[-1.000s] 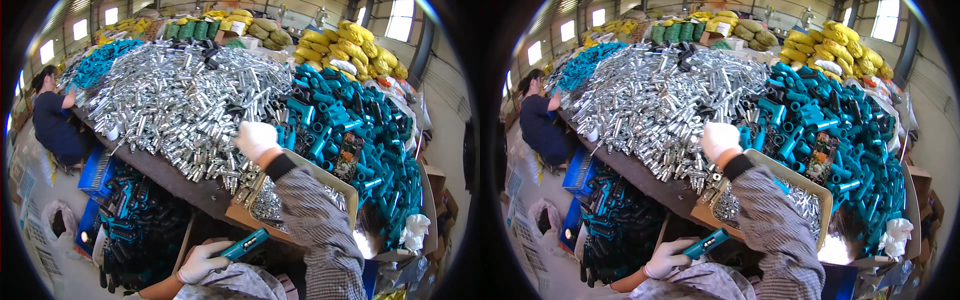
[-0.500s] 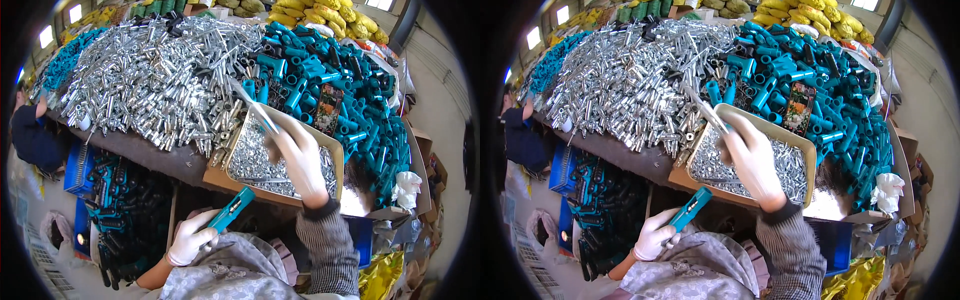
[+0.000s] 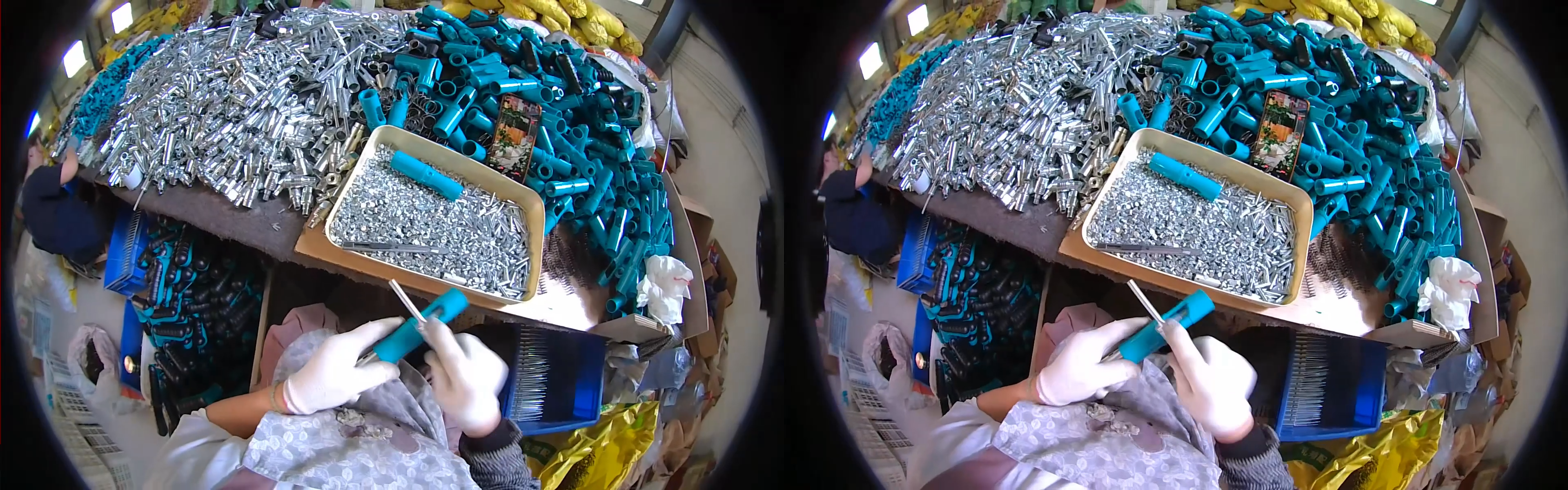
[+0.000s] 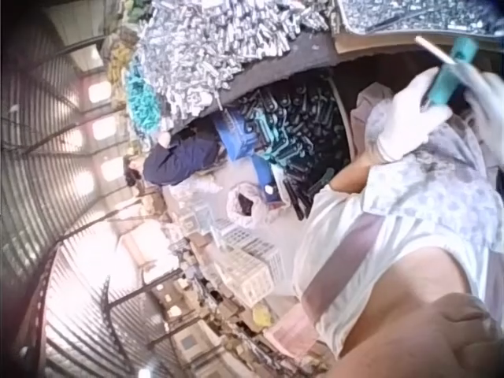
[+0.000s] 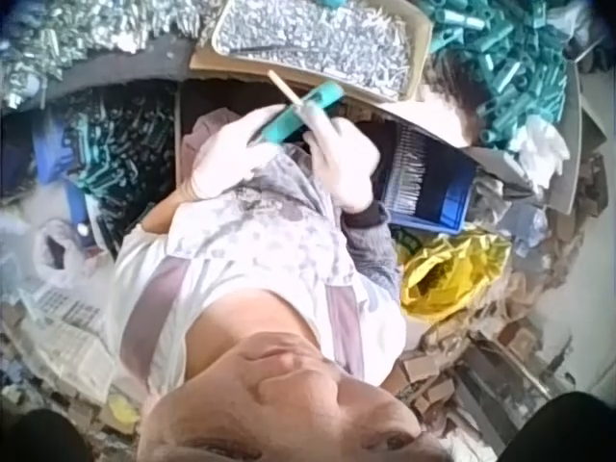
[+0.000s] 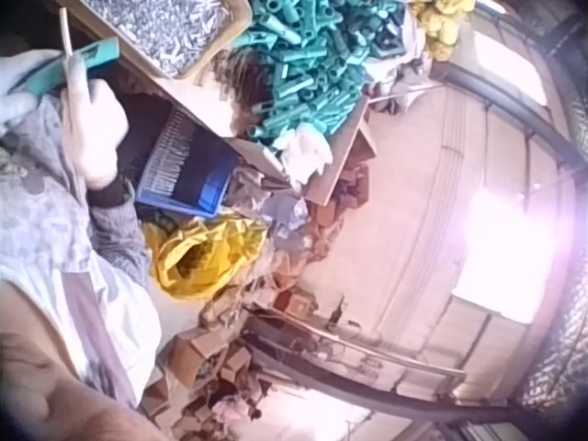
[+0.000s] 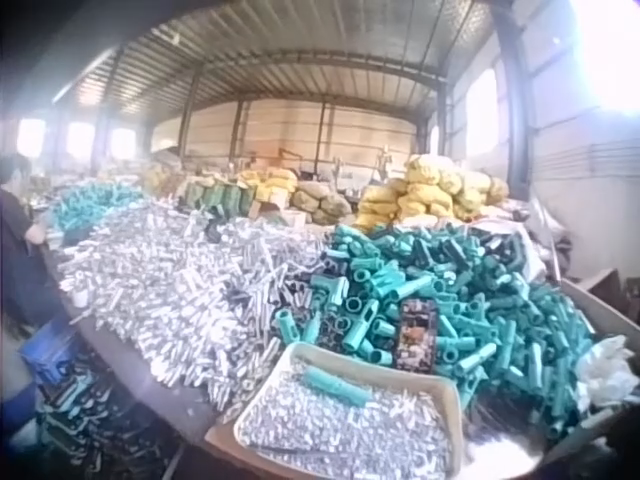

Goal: Manual assembly of metal rods into plastic handle sleeves at a factory workbench.

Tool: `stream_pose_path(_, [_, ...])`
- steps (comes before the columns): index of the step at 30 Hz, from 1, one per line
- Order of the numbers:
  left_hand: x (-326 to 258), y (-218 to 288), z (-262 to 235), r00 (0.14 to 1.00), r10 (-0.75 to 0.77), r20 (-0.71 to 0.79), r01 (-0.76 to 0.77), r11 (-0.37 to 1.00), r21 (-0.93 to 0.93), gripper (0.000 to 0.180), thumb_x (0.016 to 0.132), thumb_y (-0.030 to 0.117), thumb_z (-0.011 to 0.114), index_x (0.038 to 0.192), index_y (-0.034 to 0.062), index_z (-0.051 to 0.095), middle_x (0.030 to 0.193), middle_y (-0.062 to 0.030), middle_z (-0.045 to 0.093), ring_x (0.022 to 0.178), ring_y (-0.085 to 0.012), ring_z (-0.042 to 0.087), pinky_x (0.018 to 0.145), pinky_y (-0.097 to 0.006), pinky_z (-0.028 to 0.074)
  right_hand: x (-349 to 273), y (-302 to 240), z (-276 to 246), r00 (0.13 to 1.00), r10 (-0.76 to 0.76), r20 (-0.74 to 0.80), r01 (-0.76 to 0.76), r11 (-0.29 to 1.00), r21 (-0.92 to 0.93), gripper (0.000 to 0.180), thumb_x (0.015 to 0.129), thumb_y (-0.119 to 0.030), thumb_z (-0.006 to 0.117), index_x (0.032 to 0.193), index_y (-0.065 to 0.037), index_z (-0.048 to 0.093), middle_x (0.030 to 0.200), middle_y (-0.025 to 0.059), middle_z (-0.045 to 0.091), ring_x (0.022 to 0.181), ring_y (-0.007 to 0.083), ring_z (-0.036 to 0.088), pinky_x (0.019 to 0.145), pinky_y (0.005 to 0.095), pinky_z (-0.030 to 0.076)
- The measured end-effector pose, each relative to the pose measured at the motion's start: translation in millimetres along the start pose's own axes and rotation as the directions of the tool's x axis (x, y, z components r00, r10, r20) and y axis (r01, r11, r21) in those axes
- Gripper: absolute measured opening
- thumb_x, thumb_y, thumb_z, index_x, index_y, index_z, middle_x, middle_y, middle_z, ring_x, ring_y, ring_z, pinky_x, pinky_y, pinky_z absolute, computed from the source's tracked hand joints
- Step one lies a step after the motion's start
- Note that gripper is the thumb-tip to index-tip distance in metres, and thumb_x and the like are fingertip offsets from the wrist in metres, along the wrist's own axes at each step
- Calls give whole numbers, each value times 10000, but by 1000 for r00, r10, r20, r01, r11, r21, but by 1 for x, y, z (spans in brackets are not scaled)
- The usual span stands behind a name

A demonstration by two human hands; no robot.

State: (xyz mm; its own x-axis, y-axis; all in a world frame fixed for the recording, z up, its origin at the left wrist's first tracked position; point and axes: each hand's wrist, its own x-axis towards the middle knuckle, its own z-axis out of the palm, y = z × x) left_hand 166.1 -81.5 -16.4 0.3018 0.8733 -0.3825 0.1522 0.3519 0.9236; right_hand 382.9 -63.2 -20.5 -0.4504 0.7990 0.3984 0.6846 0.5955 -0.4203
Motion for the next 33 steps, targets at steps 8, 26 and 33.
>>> stream_pose_path(8, [-3,-22,8,909,402,-107,-353,882,314,600,842,213,752,1358,8,525,1041,-225,690,966,-270,719,820,-352,542,8,1,4,1000,-11,16,11,1000,-3,427,790,13,645,1209,-68,666,765,112,617,610,294,588,554,372,460])
stream_pose_path(26, [5,-44,-16,935,340,-96,-308,917,252,542,874,190,738,1352,16,554,1052,-147,707,957,-144,671,847,-302,521,39,60,-11,824,36,-565,-74,996,-44,333,866,47,601,1189,-14,656,950,144,685,821,310,646,794,402,497])
stream_pose_path(33, [1,-34,-38,912,404,74,-398,825,401,557,845,187,780,1338,24,578,966,-113,724,830,-114,676,773,-283,536,49,91,-10,927,-27,-375,-125,919,-375,241,822,-90,669,1055,-141,704,912,79,652,900,290,586,818,431,424])
